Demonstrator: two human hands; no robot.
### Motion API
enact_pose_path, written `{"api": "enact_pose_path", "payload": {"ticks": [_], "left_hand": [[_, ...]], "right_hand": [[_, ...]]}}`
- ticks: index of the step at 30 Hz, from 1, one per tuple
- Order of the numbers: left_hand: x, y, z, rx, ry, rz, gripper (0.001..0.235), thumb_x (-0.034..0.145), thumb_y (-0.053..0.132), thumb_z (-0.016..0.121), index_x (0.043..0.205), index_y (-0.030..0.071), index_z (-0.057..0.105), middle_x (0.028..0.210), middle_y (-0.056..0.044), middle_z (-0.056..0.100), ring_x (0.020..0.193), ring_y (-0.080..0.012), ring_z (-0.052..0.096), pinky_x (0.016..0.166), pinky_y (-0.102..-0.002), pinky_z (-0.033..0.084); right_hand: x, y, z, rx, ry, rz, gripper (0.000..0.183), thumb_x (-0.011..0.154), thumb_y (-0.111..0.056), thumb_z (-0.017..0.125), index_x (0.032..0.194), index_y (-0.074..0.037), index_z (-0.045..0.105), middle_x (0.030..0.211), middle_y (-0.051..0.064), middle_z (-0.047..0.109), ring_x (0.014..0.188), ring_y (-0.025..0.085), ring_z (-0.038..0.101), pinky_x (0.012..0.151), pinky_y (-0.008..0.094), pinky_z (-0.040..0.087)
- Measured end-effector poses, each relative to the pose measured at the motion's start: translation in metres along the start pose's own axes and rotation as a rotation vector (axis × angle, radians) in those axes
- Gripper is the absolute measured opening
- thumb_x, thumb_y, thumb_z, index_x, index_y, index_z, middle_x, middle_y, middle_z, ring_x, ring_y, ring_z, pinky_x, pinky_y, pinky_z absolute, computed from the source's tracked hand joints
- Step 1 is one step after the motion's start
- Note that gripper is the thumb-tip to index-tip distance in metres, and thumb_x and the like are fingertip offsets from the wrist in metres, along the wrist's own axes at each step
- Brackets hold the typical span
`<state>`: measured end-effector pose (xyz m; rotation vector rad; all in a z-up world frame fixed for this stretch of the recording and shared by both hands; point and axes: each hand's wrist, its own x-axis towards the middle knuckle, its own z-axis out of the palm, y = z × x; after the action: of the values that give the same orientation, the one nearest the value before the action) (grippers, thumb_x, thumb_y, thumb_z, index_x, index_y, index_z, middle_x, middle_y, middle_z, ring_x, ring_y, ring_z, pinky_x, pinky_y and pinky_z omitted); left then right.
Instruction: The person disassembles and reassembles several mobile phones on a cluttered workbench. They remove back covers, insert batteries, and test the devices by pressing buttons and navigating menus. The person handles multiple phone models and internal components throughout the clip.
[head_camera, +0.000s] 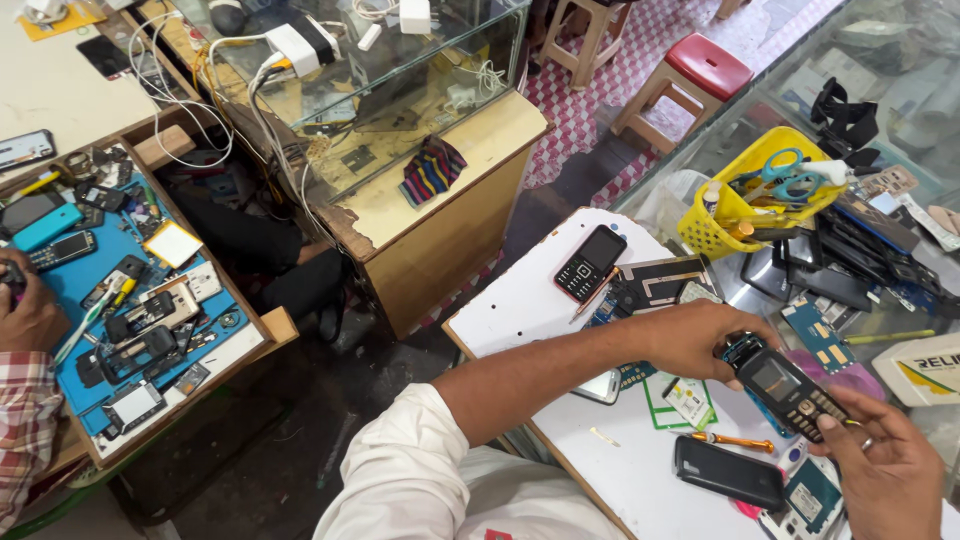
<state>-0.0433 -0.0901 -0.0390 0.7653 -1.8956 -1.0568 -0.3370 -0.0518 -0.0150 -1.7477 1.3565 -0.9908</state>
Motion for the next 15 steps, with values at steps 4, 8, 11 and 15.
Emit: {"api": "enact_pose_path", "payload": {"ticks": [4, 8, 11, 15], "left_hand": [[-0.003, 0.007, 0.002, -0.065, -0.012, -0.007, 0.068, 0.072, 0.013, 0.089, 0.134, 0.014, 0.061, 0.105, -0.007, 0.077, 0.079, -0.0165, 0.077, 0.074, -0.031, 0.062], [-0.003, 0.008, 0.002, -0.039, -0.032, -0.055, 0.071, 0.072, 0.016, 0.09, 0.136, 0.013, 0.06, 0.104, -0.009, 0.078, 0.078, -0.0155, 0.078, 0.073, -0.031, 0.062], [-0.004, 0.008, 0.003, -0.093, -0.043, -0.062, 0.072, 0.072, 0.016, 0.09, 0.137, 0.013, 0.06, 0.105, -0.01, 0.079, 0.079, -0.0157, 0.079, 0.071, -0.031, 0.063], [-0.003, 0.01, -0.001, -0.159, -0.082, -0.097, 0.074, 0.074, 0.017, 0.09, 0.14, 0.013, 0.058, 0.106, -0.012, 0.08, 0.081, -0.0164, 0.08, 0.068, -0.031, 0.063]], "right_hand": [[-0.005, -0.029, 0.013, 0.009, -0.024, -0.018, 0.047, 0.093, 0.008, 0.067, 0.138, 0.011, 0.056, 0.116, 0.02, 0.067, 0.099, 0.018, 0.067, 0.081, 0.03, 0.06], [-0.009, -0.053, 0.017, -0.273, -0.075, -0.097, 0.069, 0.071, 0.004, 0.079, 0.137, 0.008, 0.058, 0.126, 0.019, 0.055, 0.096, 0.022, 0.068, 0.076, 0.032, 0.061], [-0.013, -0.064, 0.016, -0.453, -0.039, -0.069, 0.066, 0.073, -0.007, 0.086, 0.137, -0.004, 0.067, 0.122, 0.014, 0.061, 0.091, 0.021, 0.071, 0.073, 0.032, 0.061], [-0.012, -0.063, 0.01, -0.602, -0.037, -0.067, 0.071, 0.069, -0.011, 0.09, 0.136, -0.004, 0.069, 0.119, 0.017, 0.063, 0.088, 0.025, 0.072, 0.067, 0.036, 0.061]]}}
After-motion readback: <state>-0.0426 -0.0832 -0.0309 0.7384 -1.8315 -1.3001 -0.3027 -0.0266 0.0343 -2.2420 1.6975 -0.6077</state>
